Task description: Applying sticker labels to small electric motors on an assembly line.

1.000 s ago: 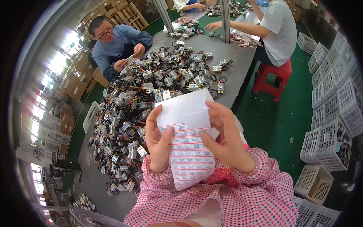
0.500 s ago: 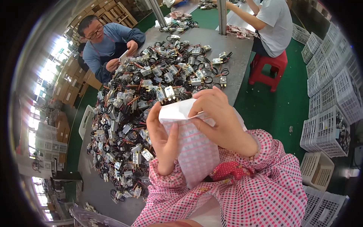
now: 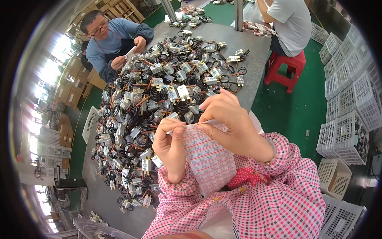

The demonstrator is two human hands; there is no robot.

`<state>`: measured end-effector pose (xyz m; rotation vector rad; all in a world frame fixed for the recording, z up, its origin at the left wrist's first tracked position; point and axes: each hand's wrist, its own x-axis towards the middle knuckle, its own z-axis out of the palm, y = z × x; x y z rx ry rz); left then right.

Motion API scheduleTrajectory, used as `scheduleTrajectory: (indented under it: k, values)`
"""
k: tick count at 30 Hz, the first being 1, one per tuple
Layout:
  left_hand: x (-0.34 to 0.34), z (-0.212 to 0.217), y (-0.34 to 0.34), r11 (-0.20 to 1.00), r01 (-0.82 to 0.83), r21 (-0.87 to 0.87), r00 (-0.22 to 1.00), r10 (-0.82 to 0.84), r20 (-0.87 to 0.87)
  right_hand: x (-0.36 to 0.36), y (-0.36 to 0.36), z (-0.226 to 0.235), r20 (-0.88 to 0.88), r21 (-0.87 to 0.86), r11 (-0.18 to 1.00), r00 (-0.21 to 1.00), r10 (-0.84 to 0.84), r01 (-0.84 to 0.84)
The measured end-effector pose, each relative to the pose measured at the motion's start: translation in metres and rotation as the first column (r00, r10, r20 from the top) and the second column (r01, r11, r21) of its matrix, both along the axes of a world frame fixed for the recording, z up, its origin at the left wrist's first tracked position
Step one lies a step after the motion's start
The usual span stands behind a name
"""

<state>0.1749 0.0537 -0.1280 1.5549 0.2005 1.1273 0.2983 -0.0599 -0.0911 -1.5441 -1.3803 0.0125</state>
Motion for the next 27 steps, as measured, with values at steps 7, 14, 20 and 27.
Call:
scheduleTrajectory:
  k: [7,14,20,27]
  values:
    - [0.000,-0.001,0.000,1.000,-0.019,-0.011,0.999,0.018,-0.044,0.003,0.001,-0.004,-0.036,-0.004,1.000,0.999,0.011,-0.011]
    - [0.007,-0.004,-0.009,0.981,0.168,-0.092,0.981,-0.176,-0.085,0.002,0.000,-0.003,-0.135,-0.021,1.000,0.991,0.011,-0.014]
    - [0.007,-0.010,-0.011,0.990,0.101,-0.098,0.994,-0.105,-0.037,0.003,0.002,-0.011,-0.130,0.025,0.999,0.990,0.049,-0.046]
    - [0.008,-0.006,-0.008,0.986,0.100,-0.133,0.990,-0.111,-0.084,0.007,0.005,-0.009,-0.124,0.000,0.998,0.990,0.063,-0.063]
